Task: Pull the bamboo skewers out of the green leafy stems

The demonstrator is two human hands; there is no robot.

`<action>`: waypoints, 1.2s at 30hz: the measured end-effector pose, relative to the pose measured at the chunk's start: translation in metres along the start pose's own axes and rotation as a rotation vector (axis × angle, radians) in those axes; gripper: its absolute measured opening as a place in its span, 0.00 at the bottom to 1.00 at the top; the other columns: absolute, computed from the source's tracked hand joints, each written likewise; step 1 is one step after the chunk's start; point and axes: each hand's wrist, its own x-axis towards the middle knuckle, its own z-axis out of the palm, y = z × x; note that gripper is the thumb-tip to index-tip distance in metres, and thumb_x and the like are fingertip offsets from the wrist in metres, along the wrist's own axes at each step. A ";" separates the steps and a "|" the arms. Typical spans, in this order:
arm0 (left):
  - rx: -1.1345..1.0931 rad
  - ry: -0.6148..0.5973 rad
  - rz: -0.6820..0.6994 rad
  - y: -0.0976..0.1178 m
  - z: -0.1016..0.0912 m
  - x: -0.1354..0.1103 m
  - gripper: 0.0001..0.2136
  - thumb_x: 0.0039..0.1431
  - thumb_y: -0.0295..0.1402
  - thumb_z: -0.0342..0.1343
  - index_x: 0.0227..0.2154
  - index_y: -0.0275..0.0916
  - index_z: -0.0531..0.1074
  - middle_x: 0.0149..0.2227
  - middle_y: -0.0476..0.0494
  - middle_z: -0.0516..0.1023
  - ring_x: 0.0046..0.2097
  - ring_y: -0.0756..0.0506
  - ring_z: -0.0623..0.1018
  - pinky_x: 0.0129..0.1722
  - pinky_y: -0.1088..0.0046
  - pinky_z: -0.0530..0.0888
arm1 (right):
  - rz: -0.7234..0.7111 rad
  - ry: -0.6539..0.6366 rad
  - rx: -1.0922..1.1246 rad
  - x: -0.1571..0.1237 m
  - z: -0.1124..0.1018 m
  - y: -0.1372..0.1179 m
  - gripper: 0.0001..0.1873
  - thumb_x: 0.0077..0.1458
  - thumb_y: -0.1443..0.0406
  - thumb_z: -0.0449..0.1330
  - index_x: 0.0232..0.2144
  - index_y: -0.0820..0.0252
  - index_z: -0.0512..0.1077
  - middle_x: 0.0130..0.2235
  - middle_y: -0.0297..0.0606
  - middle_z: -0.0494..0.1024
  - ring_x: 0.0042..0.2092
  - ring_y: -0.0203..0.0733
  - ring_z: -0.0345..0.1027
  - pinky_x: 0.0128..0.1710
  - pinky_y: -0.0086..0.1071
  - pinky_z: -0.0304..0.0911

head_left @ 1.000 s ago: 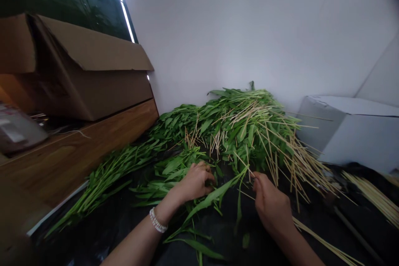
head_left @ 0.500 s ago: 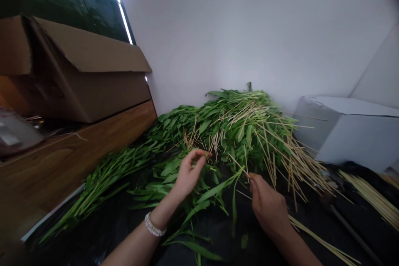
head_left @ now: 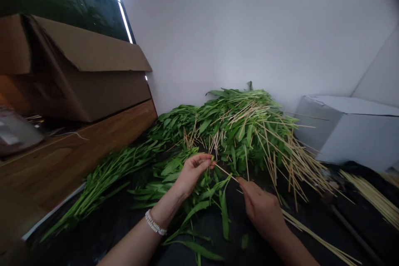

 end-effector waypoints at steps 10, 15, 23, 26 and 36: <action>-0.008 0.021 -0.029 -0.003 -0.001 0.001 0.10 0.44 0.33 0.68 0.32 0.35 0.80 0.30 0.44 0.81 0.32 0.51 0.77 0.39 0.76 0.72 | 0.008 -0.007 -0.031 0.000 0.001 0.001 0.16 0.63 0.69 0.45 0.47 0.63 0.70 0.33 0.37 0.77 0.32 0.35 0.73 0.34 0.25 0.65; -0.005 0.018 -0.027 -0.004 -0.001 0.001 0.10 0.44 0.32 0.68 0.31 0.35 0.80 0.29 0.45 0.81 0.32 0.51 0.77 0.38 0.77 0.72 | 0.020 -0.021 -0.032 -0.001 0.001 0.000 0.17 0.63 0.68 0.45 0.47 0.62 0.70 0.32 0.36 0.77 0.31 0.35 0.73 0.30 0.25 0.64; 0.007 0.011 -0.032 -0.003 -0.002 0.001 0.09 0.44 0.32 0.68 0.31 0.36 0.80 0.29 0.45 0.80 0.32 0.52 0.76 0.38 0.77 0.71 | 0.000 -0.013 -0.036 -0.001 0.002 0.000 0.17 0.63 0.69 0.45 0.47 0.63 0.70 0.34 0.38 0.78 0.32 0.35 0.73 0.34 0.26 0.66; 0.010 0.016 -0.034 -0.004 -0.002 0.001 0.10 0.44 0.32 0.68 0.31 0.36 0.80 0.28 0.45 0.80 0.32 0.51 0.76 0.38 0.77 0.72 | 0.006 -0.026 -0.026 -0.002 0.003 0.000 0.17 0.63 0.69 0.45 0.47 0.63 0.70 0.34 0.38 0.78 0.32 0.35 0.74 0.34 0.26 0.66; -0.045 -0.009 -0.092 -0.004 -0.001 0.000 0.11 0.42 0.31 0.69 0.32 0.35 0.80 0.30 0.44 0.81 0.31 0.52 0.77 0.37 0.77 0.72 | 0.004 -0.008 -0.003 -0.002 0.004 -0.004 0.17 0.62 0.70 0.45 0.46 0.64 0.71 0.33 0.37 0.78 0.32 0.35 0.74 0.32 0.25 0.65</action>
